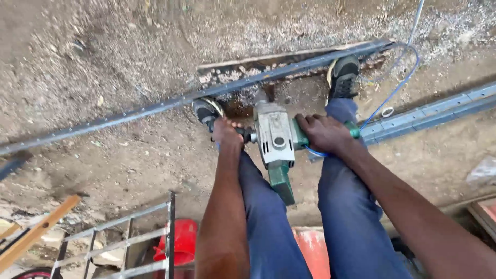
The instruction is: Using a heavy-duty power drill to create holes in a metal beam on the ground while stabilizing it with feet.
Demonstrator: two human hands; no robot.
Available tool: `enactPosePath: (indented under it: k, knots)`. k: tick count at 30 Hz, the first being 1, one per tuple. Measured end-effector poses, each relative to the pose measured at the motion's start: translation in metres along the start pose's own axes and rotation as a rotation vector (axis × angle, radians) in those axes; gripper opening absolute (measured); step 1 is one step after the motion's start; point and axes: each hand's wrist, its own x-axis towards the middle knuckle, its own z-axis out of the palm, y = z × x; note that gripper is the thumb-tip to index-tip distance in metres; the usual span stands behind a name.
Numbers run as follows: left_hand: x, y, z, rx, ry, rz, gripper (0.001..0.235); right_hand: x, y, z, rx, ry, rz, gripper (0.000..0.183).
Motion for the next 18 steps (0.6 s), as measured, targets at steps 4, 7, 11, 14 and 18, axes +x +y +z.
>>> enactPosePath:
  k: [4, 7, 11, 14, 18]
  knots:
    - [0.011, -0.003, -0.003, -0.014, -0.030, -0.030, 0.013, -0.004, -0.003, 0.007, 0.017, 0.010, -0.041, 0.071]
    - [0.024, -0.008, -0.003, 0.006, -0.063, -0.036, 0.018, -0.002, -0.001, -0.001, 0.006, 0.040, -0.035, 0.069]
    - [0.010, -0.002, 0.001, -0.009, -0.166, 0.004, 0.025, -0.001, 0.005, 0.005, 0.007, 0.062, -0.038, 0.065]
    - [0.007, 0.014, -0.006, 0.043, -0.155, -0.044, 0.031, -0.001, 0.000, 0.008, 0.018, 0.078, -0.049, 0.066]
    - [0.024, 0.005, -0.007, 0.208, -0.229, -0.087, 0.040, -0.006, 0.009, 0.022, 0.016, 0.055, -0.054, 0.072]
